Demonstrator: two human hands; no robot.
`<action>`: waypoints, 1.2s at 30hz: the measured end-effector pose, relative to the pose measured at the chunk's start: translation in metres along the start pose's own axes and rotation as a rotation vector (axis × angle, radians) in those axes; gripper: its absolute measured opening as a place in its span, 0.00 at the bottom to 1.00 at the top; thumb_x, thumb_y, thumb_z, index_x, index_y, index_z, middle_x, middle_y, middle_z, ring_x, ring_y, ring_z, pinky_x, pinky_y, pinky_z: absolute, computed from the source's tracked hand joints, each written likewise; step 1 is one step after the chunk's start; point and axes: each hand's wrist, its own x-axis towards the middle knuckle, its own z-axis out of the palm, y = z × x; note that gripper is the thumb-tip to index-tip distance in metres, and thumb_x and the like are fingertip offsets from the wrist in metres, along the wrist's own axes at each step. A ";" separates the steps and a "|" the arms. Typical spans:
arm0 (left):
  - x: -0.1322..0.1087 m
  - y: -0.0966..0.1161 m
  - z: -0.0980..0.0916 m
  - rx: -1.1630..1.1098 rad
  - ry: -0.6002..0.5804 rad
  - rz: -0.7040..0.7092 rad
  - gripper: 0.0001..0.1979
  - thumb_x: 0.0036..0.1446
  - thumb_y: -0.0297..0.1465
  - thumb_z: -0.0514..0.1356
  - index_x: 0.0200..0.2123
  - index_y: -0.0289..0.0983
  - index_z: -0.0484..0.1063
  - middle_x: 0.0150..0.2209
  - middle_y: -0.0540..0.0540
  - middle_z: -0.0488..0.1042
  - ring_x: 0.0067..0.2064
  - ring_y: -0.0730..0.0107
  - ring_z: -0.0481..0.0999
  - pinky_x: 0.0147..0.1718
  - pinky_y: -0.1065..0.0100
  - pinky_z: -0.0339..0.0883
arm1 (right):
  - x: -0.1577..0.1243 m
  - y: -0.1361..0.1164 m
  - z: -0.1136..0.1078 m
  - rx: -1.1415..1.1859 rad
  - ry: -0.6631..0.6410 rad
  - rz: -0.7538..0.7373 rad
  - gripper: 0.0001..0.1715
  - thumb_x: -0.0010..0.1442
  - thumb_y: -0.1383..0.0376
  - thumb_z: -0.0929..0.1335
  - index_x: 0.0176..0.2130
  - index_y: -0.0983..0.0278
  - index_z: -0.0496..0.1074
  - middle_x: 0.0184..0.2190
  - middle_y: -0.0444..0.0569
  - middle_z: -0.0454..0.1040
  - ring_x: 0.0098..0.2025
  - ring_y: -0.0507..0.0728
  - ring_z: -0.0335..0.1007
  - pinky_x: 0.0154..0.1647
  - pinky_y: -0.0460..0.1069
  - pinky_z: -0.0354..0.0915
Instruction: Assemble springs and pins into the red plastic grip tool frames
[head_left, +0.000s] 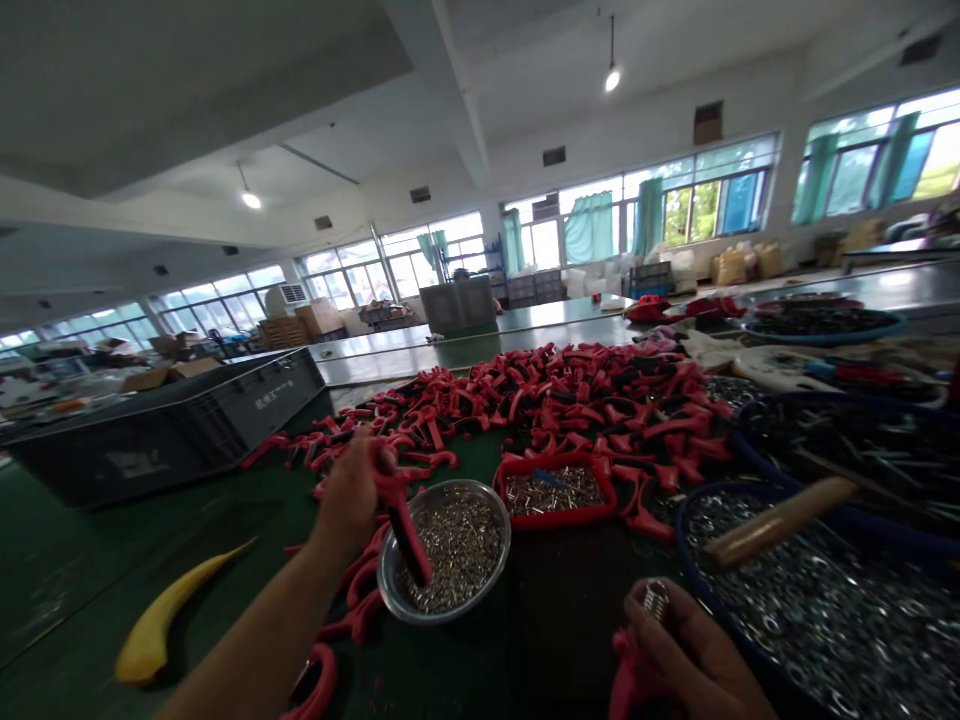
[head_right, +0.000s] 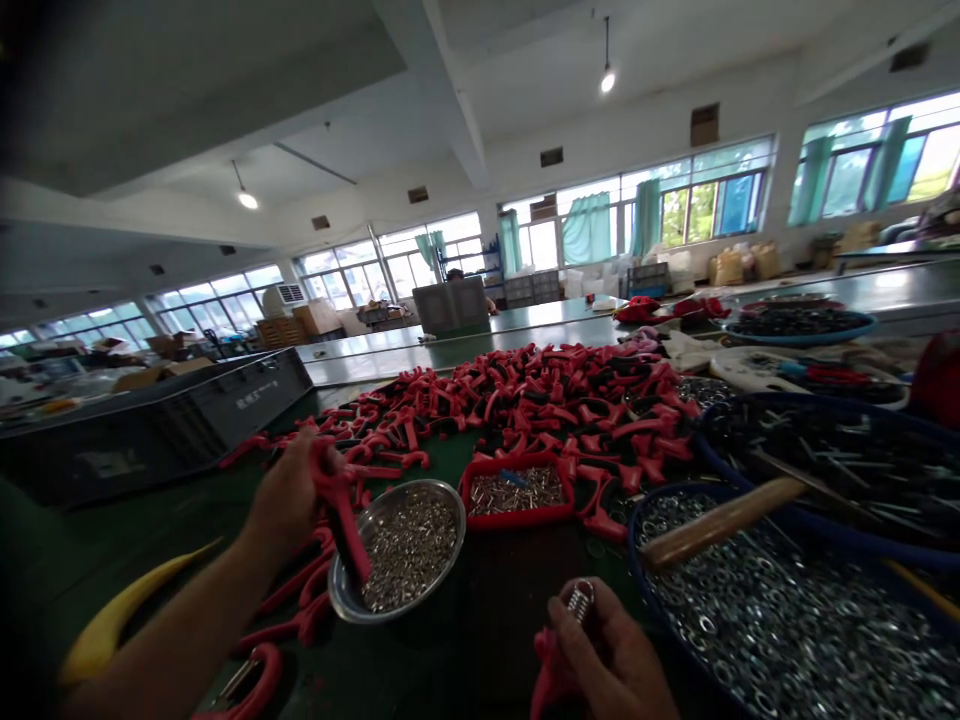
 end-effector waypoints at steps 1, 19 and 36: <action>-0.027 0.010 0.012 -0.095 -0.247 -0.090 0.28 0.53 0.54 0.44 0.22 0.35 0.64 0.19 0.52 0.66 0.21 0.72 0.68 0.21 0.71 0.63 | -0.003 -0.006 0.005 -0.002 -0.038 -0.018 0.18 0.54 0.50 0.64 0.33 0.61 0.67 0.25 0.43 0.70 0.27 0.54 0.71 0.28 0.47 0.70; -0.195 0.011 0.100 -0.503 -0.508 -0.404 0.24 0.50 0.53 0.52 0.24 0.36 0.59 0.22 0.55 0.54 0.22 0.79 0.54 0.23 0.75 0.53 | -0.020 -0.015 -0.003 -0.522 -0.071 -0.375 0.09 0.59 0.58 0.60 0.32 0.61 0.61 0.21 0.41 0.68 0.21 0.52 0.65 0.23 0.46 0.62; -0.193 0.012 0.103 -0.475 -0.517 -0.378 0.24 0.51 0.53 0.51 0.24 0.37 0.59 0.21 0.55 0.54 0.22 0.79 0.54 0.22 0.75 0.52 | -0.018 -0.023 -0.004 -0.584 -0.088 -0.384 0.09 0.59 0.59 0.59 0.32 0.61 0.61 0.20 0.41 0.67 0.21 0.52 0.64 0.21 0.46 0.61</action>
